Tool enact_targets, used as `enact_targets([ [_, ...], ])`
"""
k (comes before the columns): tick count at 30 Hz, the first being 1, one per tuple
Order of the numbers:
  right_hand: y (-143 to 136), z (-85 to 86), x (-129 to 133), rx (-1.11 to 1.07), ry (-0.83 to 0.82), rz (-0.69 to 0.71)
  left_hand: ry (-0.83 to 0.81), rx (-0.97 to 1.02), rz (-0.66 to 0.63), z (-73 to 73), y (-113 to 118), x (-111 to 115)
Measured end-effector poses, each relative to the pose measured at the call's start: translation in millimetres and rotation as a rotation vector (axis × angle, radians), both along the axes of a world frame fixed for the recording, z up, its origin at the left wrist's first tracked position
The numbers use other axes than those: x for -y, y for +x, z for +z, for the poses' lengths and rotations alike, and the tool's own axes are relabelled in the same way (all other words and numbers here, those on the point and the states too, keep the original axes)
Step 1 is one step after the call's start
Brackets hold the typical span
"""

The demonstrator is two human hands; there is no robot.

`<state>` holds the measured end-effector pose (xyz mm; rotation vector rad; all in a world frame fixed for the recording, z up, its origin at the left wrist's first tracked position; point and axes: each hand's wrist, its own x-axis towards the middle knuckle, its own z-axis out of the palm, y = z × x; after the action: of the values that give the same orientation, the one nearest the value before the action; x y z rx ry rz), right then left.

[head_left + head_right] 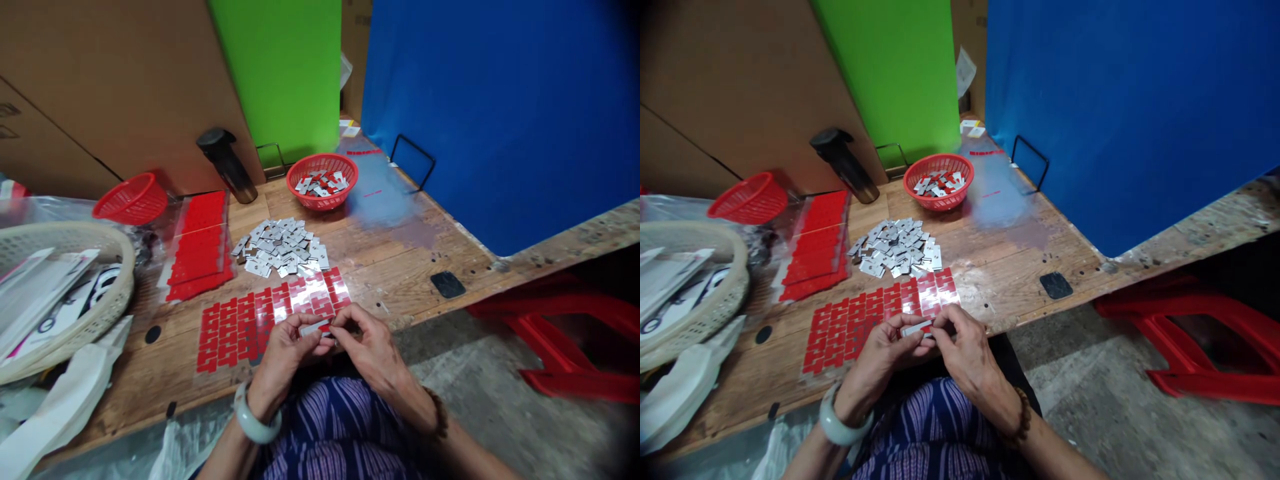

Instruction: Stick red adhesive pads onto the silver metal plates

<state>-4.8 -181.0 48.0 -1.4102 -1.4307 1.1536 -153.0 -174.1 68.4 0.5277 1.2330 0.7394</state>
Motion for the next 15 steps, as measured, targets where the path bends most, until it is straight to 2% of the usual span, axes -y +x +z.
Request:
enact_targets([
  [5, -4.5, 2.9, 1.3, -0.025, -0.057, -0.028, 0.057, -0.062, 0.015, -0.5, -1.2, 0.8],
  [9, -3.6, 7.7, 0.0, 0.013, 0.039, -0.064, 0.081, -0.079, -0.007, -2.5, -2.6, 1.2],
  [15, 1.1, 8.1, -2.3, -0.003, -0.015, 0.018, 0.054, -0.076, -0.005, -1.2, -3.4, 0.7],
])
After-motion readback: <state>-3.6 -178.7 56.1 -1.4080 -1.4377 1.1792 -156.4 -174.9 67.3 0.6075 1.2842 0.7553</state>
